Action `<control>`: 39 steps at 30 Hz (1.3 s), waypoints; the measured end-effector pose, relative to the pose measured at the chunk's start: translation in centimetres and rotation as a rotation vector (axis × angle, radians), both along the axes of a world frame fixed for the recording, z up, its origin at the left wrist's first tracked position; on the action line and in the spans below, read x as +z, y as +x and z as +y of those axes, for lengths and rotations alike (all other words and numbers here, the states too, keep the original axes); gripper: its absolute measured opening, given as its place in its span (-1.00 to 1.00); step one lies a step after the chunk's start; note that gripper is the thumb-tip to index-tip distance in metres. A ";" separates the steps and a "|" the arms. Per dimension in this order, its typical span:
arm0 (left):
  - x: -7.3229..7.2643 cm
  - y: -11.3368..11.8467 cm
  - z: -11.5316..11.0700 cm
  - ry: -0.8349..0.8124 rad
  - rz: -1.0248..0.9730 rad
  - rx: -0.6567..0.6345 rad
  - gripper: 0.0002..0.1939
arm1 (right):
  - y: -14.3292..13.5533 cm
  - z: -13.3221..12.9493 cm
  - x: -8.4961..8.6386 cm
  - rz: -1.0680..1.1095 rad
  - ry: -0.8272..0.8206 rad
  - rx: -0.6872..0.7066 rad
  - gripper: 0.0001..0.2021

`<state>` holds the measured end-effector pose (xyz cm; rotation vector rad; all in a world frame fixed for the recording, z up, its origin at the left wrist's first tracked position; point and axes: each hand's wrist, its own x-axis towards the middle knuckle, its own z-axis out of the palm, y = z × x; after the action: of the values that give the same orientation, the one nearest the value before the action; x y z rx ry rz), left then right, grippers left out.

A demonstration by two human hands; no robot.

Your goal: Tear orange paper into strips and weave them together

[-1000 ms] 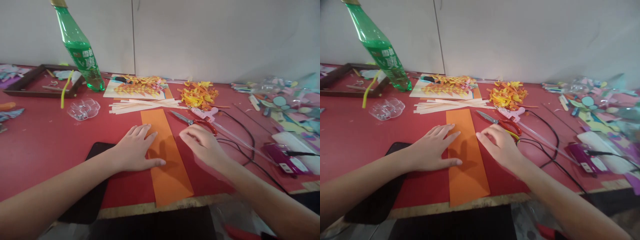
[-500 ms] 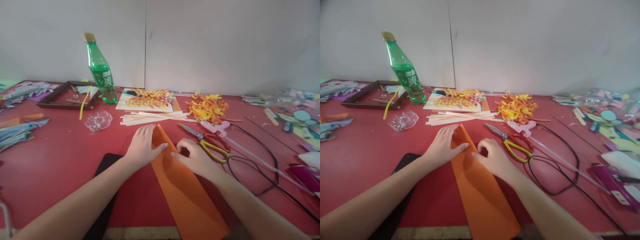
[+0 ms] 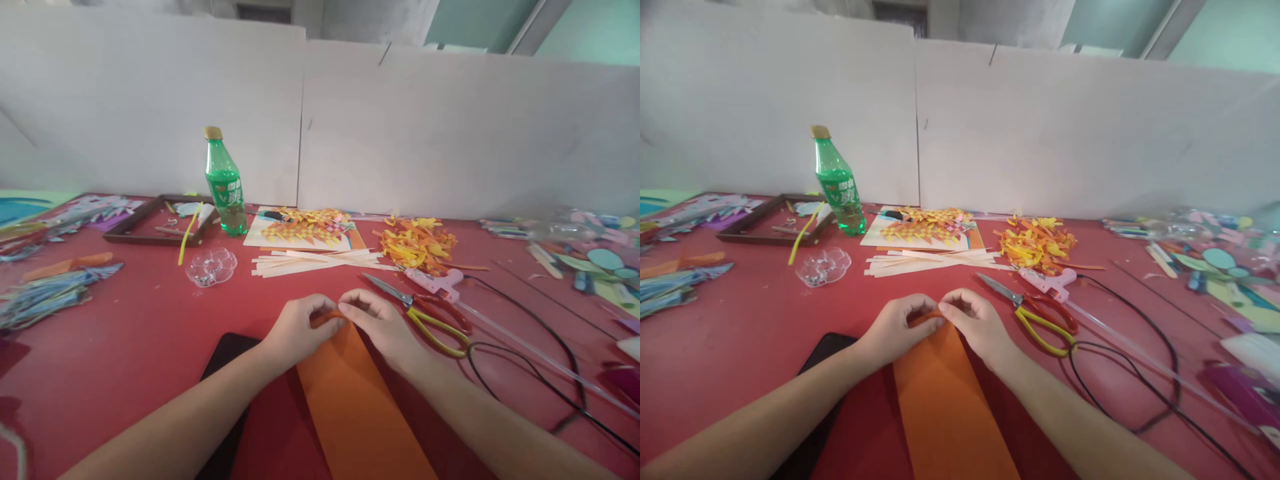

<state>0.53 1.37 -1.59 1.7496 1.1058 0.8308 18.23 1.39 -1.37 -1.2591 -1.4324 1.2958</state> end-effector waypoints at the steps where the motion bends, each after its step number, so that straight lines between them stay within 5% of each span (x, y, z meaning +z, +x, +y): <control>1: 0.1 0.0 0.1 -0.003 0.000 0.012 -0.85 | -0.3 0.3 -0.2 -0.016 0.040 -0.001 -0.79; 12: 0.0 -0.3 0.1 0.074 0.132 -0.008 -0.85 | 0.3 1.3 -1.7 0.175 -0.017 0.070 -0.73; 22: 0.7 -0.6 -0.4 0.134 0.297 -0.063 -0.85 | 0.3 0.9 -1.1 0.058 0.029 0.167 -0.83; 33: 0.7 -0.8 0.1 0.151 0.147 -0.068 -0.82 | 0.4 0.9 -1.6 0.135 0.016 0.193 -0.83; 39: 0.8 -1.1 0.6 -0.095 -0.150 0.119 -0.79 | 0.6 0.9 -1.7 0.180 -0.081 0.171 -0.80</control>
<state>-0.60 1.96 -0.81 1.5291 1.1384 0.9503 18.83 2.32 -3.04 -1.0590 -1.3937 1.5548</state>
